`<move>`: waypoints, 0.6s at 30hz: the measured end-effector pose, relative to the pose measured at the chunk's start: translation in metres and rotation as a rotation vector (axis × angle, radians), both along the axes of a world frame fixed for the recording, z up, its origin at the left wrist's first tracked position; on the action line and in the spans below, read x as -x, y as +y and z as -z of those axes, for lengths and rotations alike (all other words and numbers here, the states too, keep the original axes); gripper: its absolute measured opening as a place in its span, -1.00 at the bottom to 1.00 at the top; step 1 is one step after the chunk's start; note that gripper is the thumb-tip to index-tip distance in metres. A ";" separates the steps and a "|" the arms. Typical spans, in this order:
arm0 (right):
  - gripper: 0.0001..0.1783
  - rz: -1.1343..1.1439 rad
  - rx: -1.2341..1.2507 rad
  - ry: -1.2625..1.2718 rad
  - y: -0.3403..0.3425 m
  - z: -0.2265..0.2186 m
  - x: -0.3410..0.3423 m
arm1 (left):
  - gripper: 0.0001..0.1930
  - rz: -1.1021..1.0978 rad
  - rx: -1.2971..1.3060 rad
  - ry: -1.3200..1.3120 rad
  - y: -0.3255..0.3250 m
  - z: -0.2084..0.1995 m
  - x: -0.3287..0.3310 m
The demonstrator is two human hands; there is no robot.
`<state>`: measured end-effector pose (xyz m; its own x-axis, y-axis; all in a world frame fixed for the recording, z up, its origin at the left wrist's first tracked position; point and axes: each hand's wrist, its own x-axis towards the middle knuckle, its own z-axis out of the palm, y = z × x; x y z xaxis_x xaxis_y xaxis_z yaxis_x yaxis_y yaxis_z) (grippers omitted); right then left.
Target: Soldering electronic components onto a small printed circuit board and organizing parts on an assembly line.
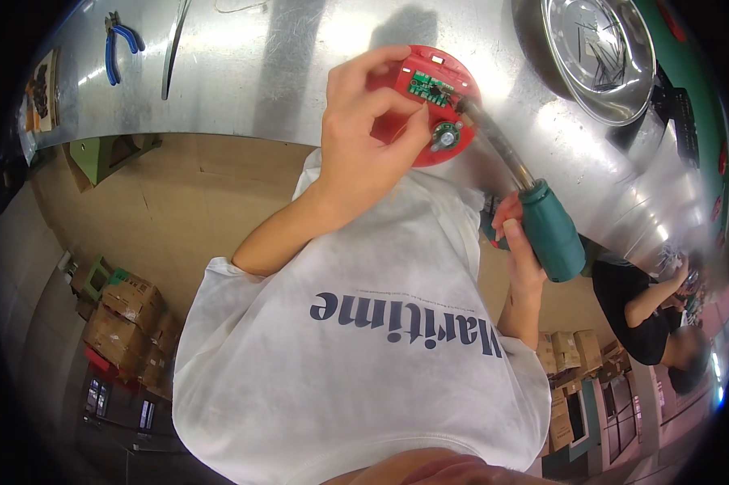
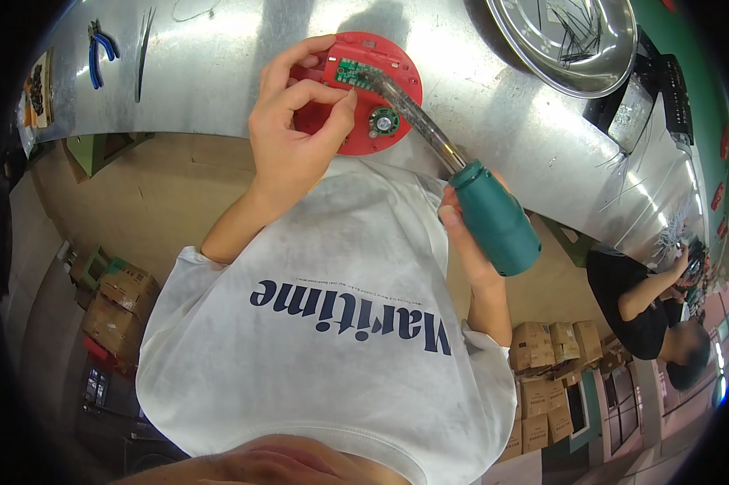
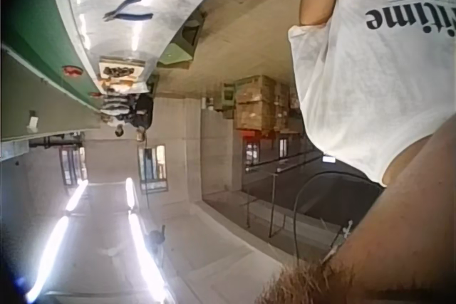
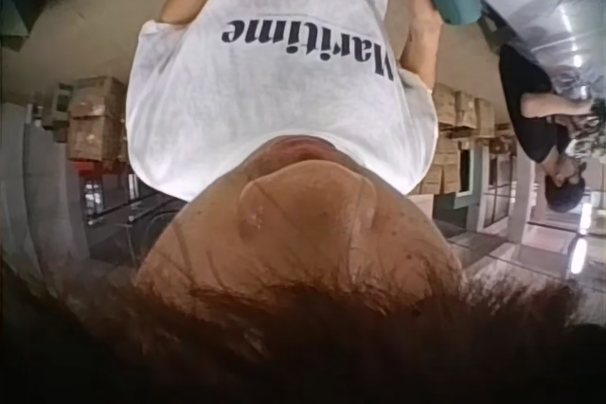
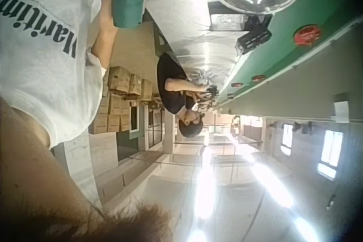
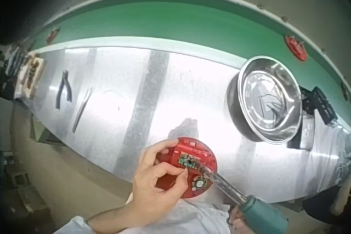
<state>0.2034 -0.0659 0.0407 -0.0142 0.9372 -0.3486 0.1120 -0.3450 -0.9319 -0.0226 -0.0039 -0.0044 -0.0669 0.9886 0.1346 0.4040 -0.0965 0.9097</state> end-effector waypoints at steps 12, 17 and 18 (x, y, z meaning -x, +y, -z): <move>-0.80 -0.032 0.046 -0.069 -0.002 0.007 -0.008 | -0.96 -0.002 0.036 -0.006 0.002 -0.002 0.000; -0.79 -0.040 0.022 -0.131 -0.003 0.012 -0.010 | -0.96 0.002 0.044 -0.002 0.002 -0.001 0.000; -0.78 -0.026 0.004 -0.155 -0.003 0.012 -0.010 | -0.96 0.002 0.045 -0.002 0.002 -0.002 0.000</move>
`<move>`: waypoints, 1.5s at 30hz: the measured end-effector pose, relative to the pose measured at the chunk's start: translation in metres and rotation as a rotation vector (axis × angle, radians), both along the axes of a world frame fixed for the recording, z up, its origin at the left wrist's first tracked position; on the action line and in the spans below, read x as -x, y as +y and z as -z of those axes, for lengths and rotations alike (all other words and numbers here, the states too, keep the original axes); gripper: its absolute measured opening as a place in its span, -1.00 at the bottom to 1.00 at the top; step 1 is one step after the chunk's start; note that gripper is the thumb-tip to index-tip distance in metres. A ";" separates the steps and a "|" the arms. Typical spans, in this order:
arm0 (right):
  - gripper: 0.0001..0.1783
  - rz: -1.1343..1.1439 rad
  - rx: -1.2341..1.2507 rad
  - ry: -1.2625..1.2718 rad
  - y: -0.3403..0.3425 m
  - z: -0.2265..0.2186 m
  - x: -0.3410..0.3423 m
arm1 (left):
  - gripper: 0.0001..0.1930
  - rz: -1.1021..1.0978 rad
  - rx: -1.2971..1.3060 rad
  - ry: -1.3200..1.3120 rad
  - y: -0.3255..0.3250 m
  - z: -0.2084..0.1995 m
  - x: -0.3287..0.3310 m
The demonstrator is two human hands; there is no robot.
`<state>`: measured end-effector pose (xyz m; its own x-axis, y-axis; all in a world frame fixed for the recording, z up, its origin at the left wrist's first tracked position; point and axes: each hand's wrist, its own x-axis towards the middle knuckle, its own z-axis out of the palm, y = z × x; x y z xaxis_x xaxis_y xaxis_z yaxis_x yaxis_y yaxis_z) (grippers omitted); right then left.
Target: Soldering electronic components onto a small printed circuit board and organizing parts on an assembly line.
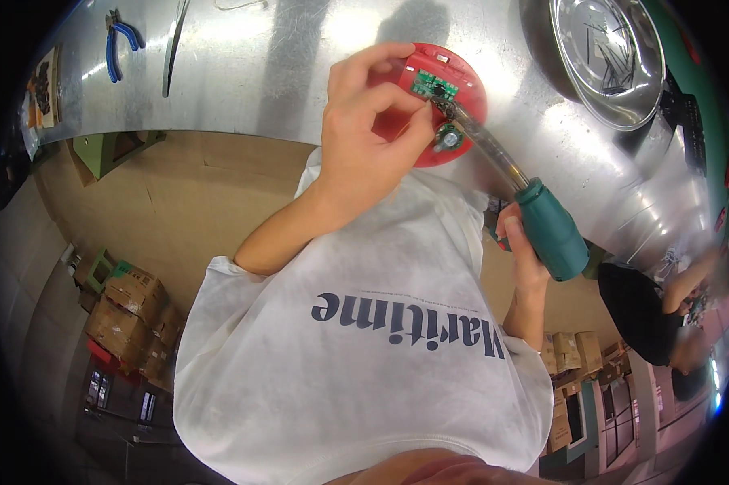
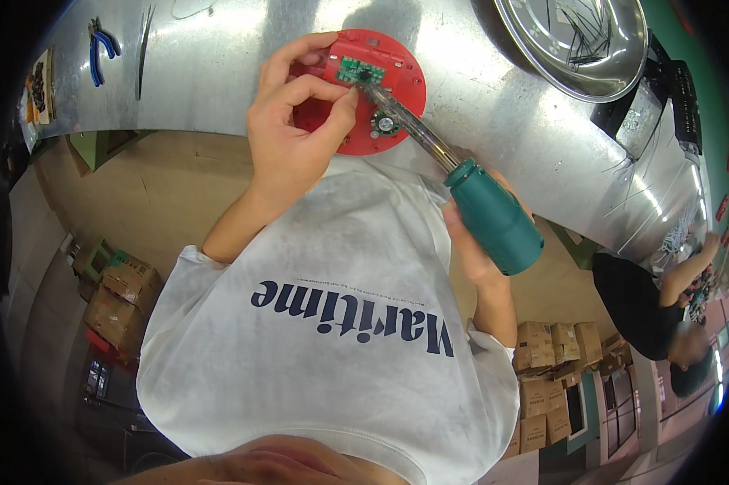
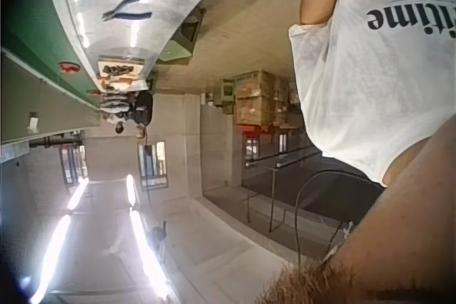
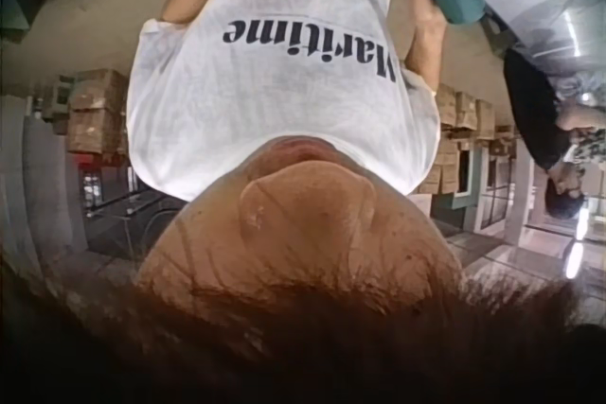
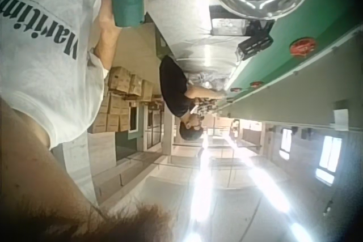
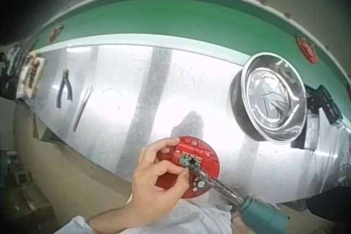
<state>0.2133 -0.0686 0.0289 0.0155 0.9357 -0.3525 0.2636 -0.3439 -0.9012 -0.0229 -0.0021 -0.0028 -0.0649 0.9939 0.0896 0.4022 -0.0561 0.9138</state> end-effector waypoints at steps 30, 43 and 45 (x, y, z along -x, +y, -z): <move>-0.58 0.251 0.012 0.514 -0.010 0.020 -0.024 | -0.96 0.013 0.059 -0.014 0.001 -0.003 0.001; -0.61 0.351 -0.003 0.615 -0.008 0.019 -0.017 | -0.61 0.352 0.109 0.047 0.032 -0.030 0.037; -0.62 0.352 -0.010 0.663 -0.011 0.021 -0.018 | -0.41 0.552 0.026 0.391 0.045 -0.039 0.045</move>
<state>0.2311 -0.0793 0.0076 0.1014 0.9179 -0.3837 -0.4595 -0.2989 -0.8364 -0.0682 0.0433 0.0359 0.4852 0.8741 -0.0208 0.6219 -0.3283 0.7109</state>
